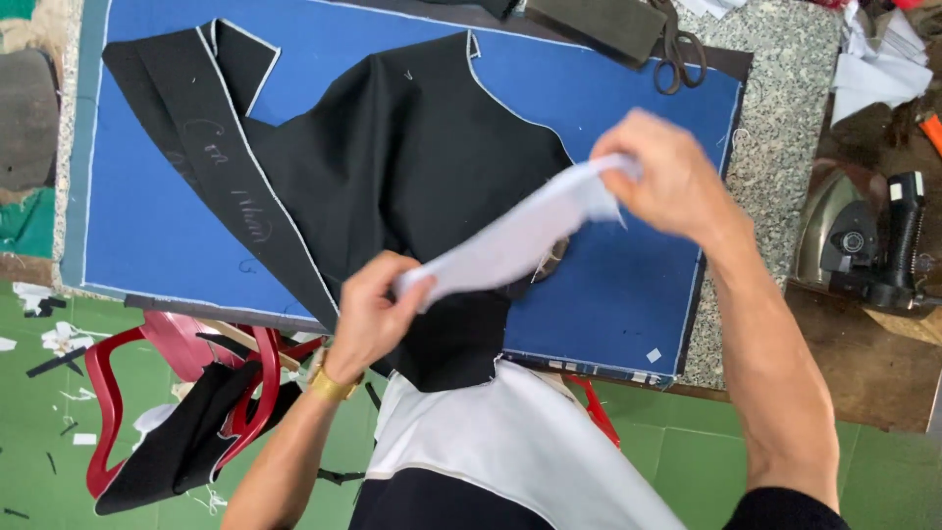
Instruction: The person irons a black fabric piece on a blue work surface using a steam iron and a white pressing cloth. They repeatedly place the cloth over the fabric, press with the iron, and reposition the cloth to cover different areas.
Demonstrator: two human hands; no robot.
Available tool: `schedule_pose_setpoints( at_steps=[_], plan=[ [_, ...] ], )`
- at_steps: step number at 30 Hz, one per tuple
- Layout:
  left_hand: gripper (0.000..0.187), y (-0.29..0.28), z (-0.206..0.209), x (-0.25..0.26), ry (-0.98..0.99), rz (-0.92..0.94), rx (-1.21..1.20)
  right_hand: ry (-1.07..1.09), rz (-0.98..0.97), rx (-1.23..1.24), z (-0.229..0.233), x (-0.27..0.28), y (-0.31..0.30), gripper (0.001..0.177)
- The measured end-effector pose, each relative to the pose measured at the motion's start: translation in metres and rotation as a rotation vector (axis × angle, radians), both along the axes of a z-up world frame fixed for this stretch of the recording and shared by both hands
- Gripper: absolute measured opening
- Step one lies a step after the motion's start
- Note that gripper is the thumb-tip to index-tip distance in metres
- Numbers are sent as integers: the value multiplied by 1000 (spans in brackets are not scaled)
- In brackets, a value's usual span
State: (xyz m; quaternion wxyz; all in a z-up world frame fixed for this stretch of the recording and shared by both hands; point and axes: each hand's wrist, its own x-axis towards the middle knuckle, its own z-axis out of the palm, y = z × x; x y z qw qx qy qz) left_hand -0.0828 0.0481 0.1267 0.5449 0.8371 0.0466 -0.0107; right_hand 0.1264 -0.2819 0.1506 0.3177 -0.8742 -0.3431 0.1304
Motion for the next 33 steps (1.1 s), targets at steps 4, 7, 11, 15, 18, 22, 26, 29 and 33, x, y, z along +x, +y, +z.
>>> schedule_pose_setpoints(
  at_steps=[4, 7, 11, 15, 18, 22, 26, 29, 33],
  plan=[
    [5, 0, 54, 12, -481, 20, 296, -403, -34, 308, 40, 23, 33, 15],
    [5, -2, 36, 7, -604, -19, 453, -514, -62, 387, 26, 35, 44, 16],
    [11, -20, -7, 8, -593, -89, 494, -406, -116, 272, -51, 48, 39, 9],
    [14, -44, -64, 2, -502, -111, 566, -324, -182, 215, -101, 37, 27, 33],
    [13, -64, -89, -7, -440, -200, 623, -319, -223, 156, -130, 32, 10, 30],
    [21, -74, -84, -12, -476, -311, 521, -296, -293, -56, -106, 19, -23, 43],
    [31, -65, -75, 1, -510, -197, 650, -358, -605, -234, -70, 12, -96, 40],
    [41, -71, -74, 20, -517, -117, 849, -370, -920, -444, -64, 5, -176, 40],
    [45, -90, -102, 32, -509, -71, 940, -164, -1080, -670, -89, -2, -281, 64]
  ],
)
